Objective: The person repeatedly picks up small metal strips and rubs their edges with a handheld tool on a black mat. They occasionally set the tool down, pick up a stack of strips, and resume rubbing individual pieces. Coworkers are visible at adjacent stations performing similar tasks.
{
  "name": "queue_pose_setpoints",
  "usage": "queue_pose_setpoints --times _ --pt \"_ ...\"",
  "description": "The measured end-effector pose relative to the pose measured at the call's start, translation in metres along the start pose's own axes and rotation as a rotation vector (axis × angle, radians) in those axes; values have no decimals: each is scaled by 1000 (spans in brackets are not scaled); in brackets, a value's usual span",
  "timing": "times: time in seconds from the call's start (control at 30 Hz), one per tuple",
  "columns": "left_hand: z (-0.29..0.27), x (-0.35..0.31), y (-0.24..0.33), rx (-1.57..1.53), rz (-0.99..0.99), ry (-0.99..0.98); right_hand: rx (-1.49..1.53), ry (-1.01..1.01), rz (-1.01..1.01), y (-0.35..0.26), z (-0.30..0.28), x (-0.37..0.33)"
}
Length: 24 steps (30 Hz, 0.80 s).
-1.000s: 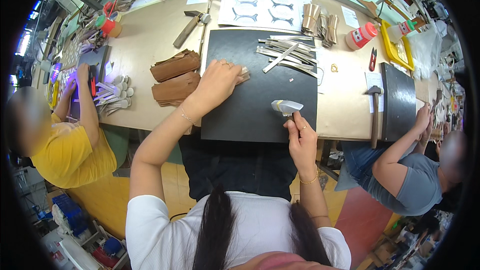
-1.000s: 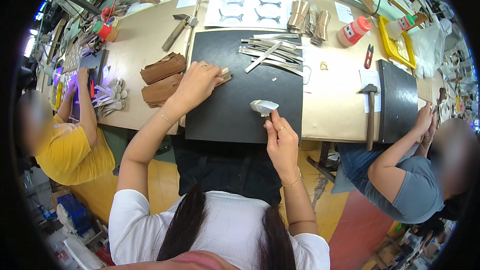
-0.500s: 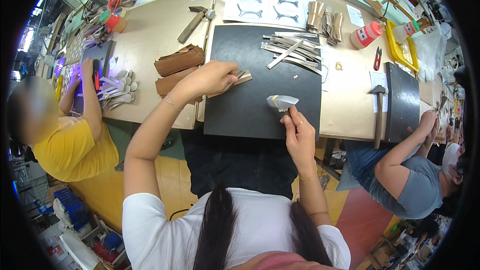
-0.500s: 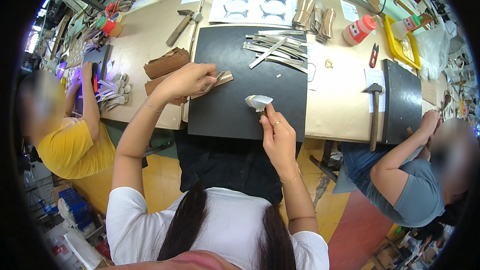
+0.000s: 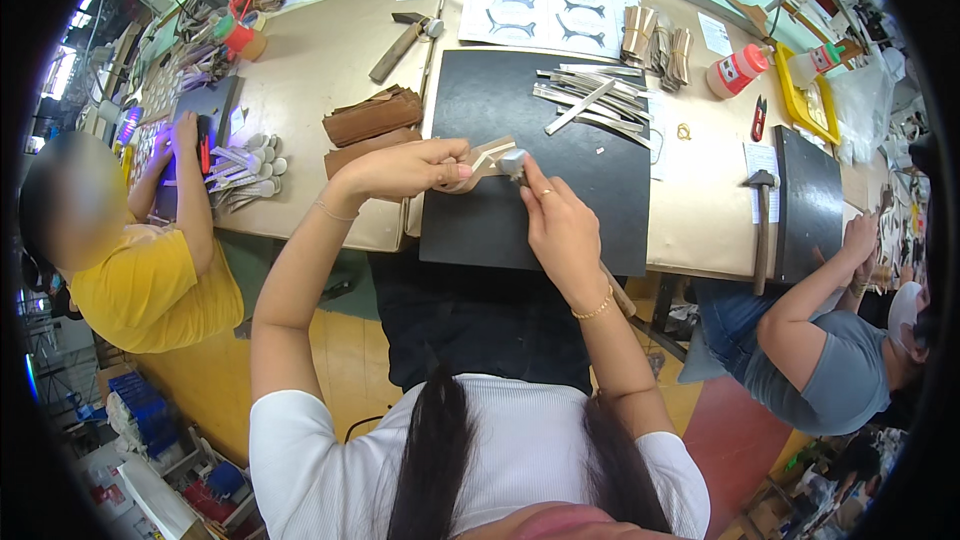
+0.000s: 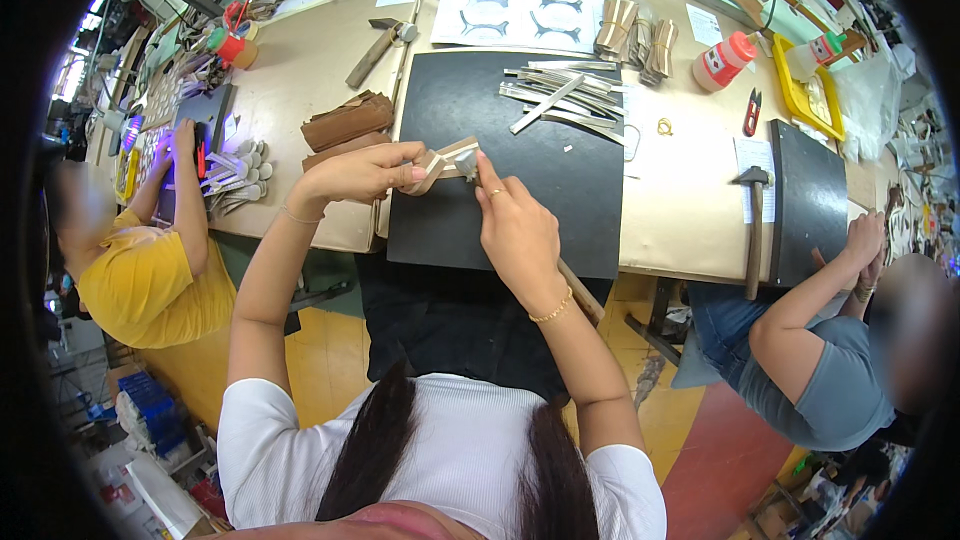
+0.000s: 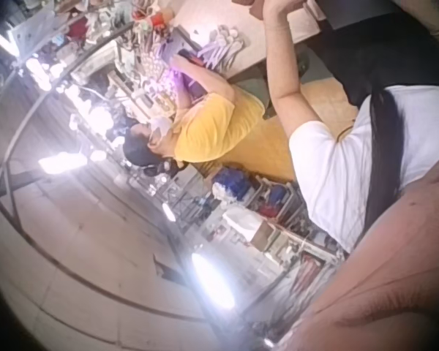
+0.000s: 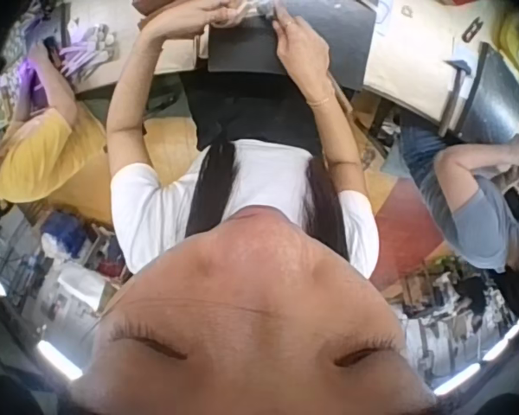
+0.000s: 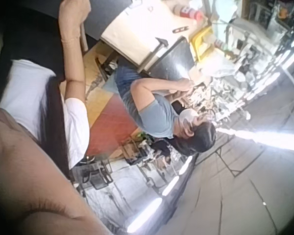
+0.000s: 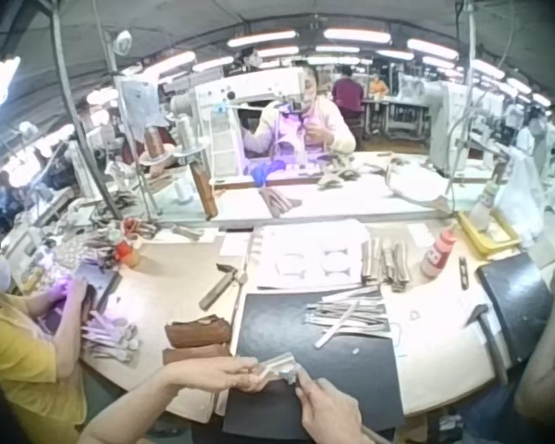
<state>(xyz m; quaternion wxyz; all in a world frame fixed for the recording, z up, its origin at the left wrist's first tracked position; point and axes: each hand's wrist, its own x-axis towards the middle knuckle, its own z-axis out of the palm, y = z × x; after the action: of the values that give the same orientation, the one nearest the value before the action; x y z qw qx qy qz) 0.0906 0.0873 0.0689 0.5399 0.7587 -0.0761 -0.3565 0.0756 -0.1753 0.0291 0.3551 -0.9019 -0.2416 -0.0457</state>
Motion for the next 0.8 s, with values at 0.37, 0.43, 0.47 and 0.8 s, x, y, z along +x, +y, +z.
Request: queue_pose_setpoints --times 0.37,0.43,0.47,0.8 --pt "-7 -79 10 -672 505 956 -173 -105 19 -5 10 8" --pt "9 -84 14 -667 583 949 -145 -106 26 -4 11 9" --pt "19 -83 14 -661 627 944 -125 -108 29 -3 11 9" --pt "135 14 -21 -100 14 664 132 140 157 29 -60 -8"
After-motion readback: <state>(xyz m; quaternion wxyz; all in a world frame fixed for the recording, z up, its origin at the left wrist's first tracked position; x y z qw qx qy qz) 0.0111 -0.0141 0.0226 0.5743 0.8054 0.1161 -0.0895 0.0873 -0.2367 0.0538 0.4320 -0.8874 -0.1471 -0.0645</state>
